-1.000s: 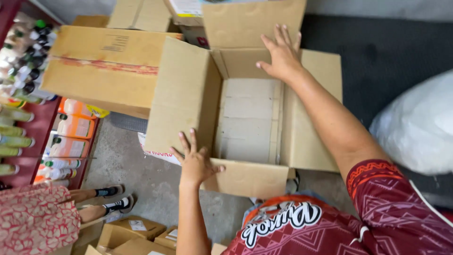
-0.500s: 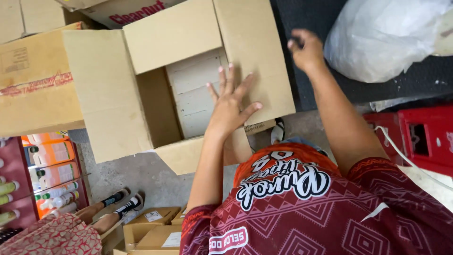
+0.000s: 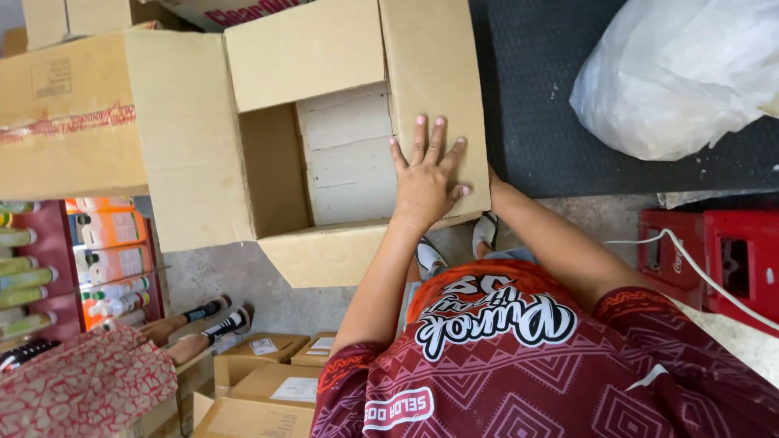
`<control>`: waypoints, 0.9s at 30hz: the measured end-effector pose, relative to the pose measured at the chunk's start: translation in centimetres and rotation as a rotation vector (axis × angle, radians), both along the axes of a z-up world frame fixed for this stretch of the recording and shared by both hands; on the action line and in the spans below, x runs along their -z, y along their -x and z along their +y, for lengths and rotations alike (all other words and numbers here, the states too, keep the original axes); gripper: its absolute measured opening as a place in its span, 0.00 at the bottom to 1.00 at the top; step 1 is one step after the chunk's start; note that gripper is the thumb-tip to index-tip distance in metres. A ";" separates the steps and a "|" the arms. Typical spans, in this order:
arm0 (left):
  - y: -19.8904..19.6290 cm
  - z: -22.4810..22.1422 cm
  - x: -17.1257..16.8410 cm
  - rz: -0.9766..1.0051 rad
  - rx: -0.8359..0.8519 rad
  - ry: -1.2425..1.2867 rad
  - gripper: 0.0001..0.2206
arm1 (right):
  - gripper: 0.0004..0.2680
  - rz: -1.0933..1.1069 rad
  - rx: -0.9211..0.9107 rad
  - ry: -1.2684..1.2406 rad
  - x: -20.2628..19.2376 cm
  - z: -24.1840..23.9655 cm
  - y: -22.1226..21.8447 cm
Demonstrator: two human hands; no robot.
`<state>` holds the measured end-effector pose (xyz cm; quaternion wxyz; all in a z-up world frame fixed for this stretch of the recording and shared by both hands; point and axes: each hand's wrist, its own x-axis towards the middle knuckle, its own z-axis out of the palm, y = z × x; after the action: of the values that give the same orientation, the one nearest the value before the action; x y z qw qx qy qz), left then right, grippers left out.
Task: Scooping white powder from a large sack into smaller plastic bags, weighing them, and packing them into a cardboard box.
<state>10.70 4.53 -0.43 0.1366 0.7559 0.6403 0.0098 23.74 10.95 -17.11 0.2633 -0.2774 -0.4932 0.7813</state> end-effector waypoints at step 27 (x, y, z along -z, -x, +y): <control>6.0 -6.6 1.6 -0.620 0.158 -0.088 0.30 | 0.11 -0.567 0.547 -0.382 -0.8 -14.3 -5.8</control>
<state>4.70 -2.07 -2.06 0.2928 0.7695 0.5063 0.2566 29.58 -3.35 -16.30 0.3616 -0.5476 -0.5900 0.4704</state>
